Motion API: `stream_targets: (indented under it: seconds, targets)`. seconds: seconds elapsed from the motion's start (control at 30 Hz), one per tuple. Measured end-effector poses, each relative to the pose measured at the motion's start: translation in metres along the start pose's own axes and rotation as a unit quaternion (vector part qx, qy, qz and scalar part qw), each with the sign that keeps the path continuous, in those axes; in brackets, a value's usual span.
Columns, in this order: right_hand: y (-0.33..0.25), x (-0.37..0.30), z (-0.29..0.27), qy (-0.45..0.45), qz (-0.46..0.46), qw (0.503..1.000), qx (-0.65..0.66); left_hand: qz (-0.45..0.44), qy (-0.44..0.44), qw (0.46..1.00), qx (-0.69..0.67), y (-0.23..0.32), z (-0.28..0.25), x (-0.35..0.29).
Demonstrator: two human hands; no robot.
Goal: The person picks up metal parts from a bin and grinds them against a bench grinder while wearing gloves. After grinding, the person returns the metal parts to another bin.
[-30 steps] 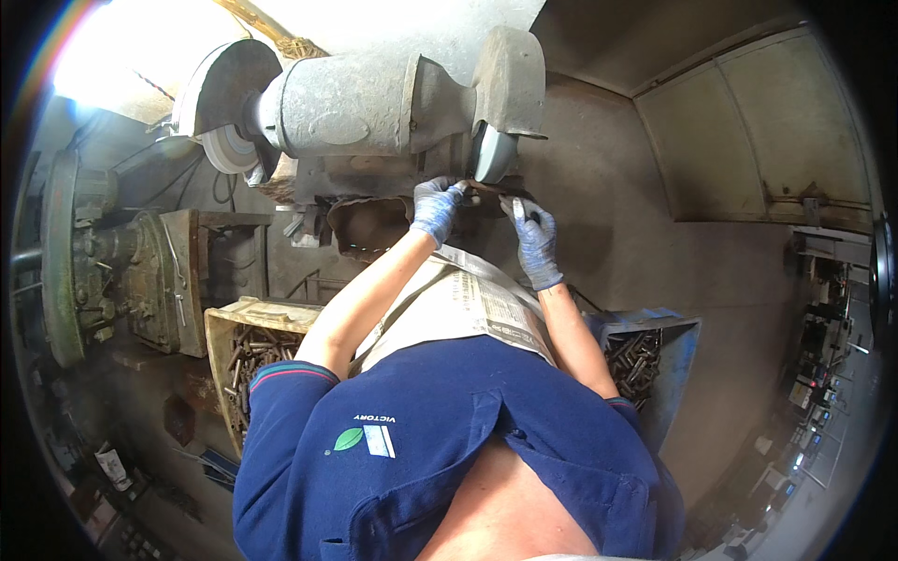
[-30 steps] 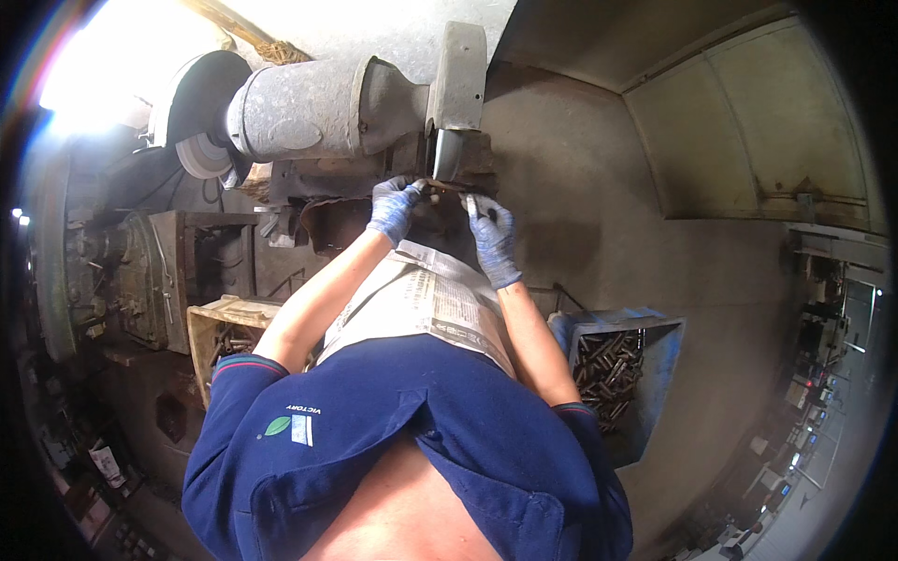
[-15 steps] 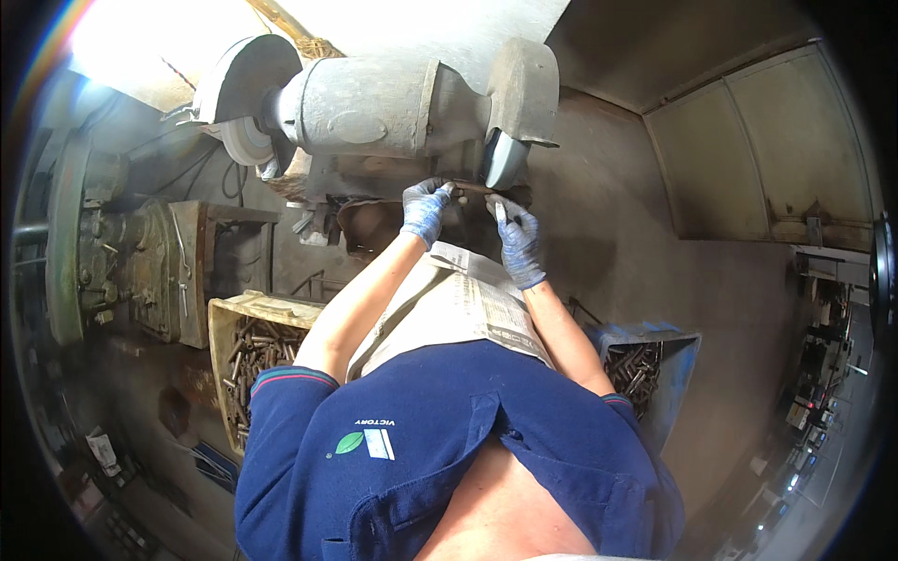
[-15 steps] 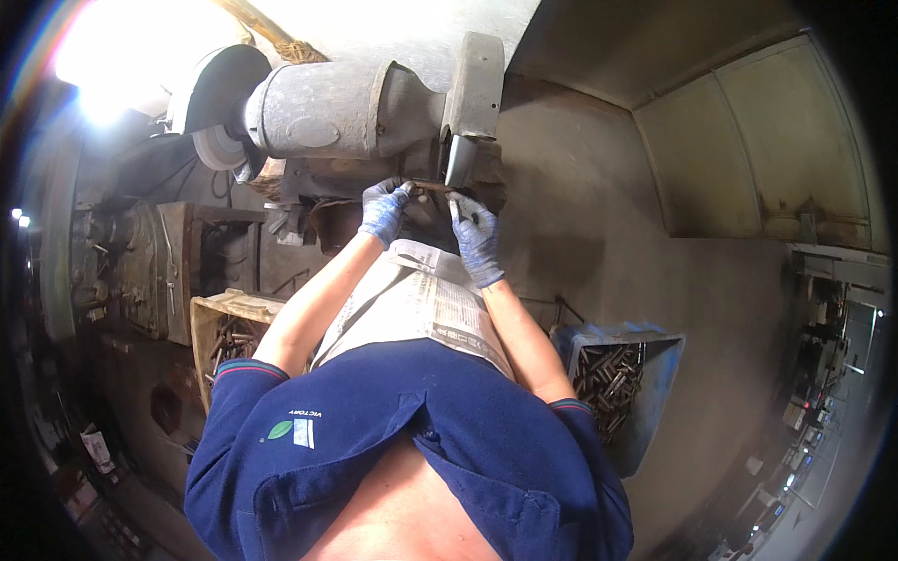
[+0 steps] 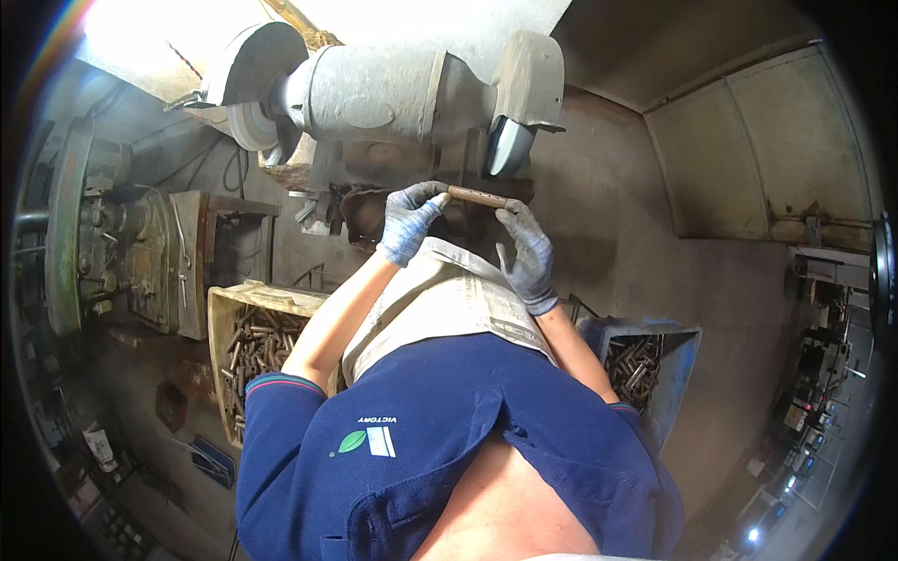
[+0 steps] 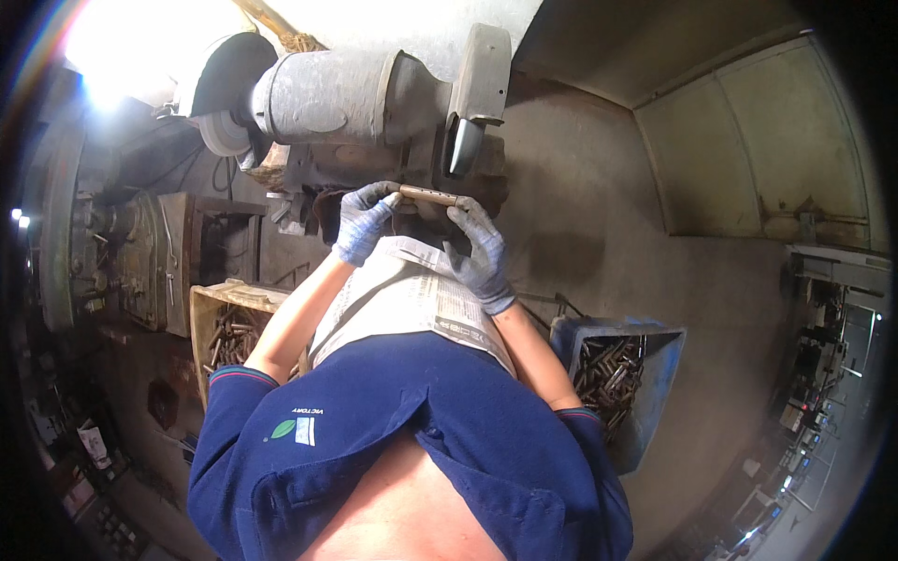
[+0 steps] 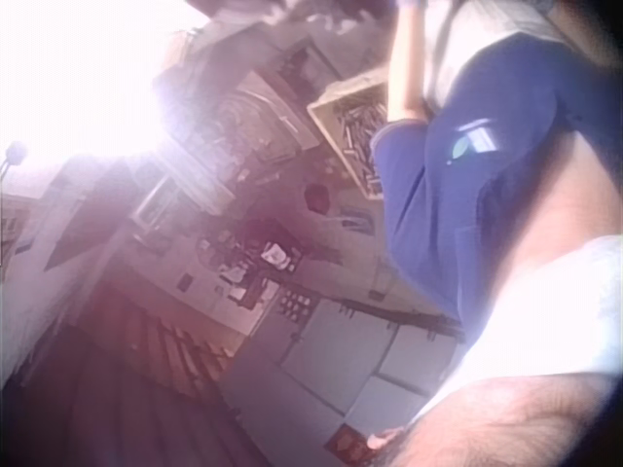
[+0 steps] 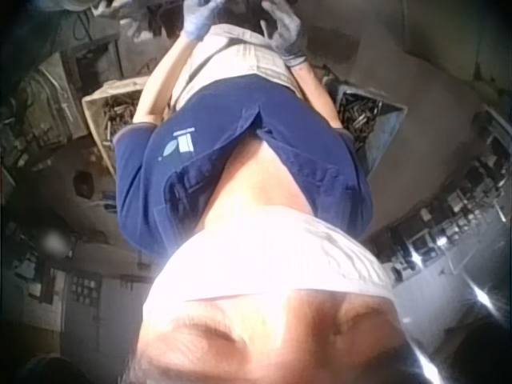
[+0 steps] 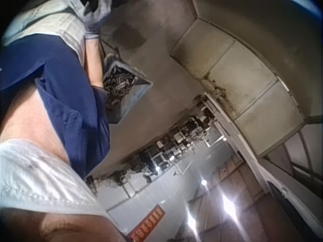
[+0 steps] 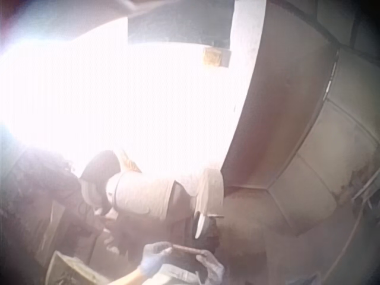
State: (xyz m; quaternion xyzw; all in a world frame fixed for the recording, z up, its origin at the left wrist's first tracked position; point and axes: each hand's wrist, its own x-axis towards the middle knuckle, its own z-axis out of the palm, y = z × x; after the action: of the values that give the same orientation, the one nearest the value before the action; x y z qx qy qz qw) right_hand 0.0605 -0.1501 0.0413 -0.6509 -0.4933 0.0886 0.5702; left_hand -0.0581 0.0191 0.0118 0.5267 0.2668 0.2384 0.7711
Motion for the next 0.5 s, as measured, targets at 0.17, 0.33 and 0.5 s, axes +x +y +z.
stream_targets:
  seconds: [0.17, 0.33, 0.5]
  targets:
    - [-0.025, -0.002, -0.014, 0.008, -0.052, 0.997, -0.049, -0.007, -0.029, 0.999, -0.038, 0.03, 0.01, -0.019]
    - [-0.031, -0.007, -0.022, 0.004, -0.083, 0.995, -0.055, -0.027, -0.063, 0.991, -0.113, 0.053, 0.023, -0.027]
    - [-0.035, -0.006, -0.027, -0.005, -0.118, 0.99, -0.071, -0.065, -0.077, 0.989, -0.109, 0.049, 0.025, -0.018]
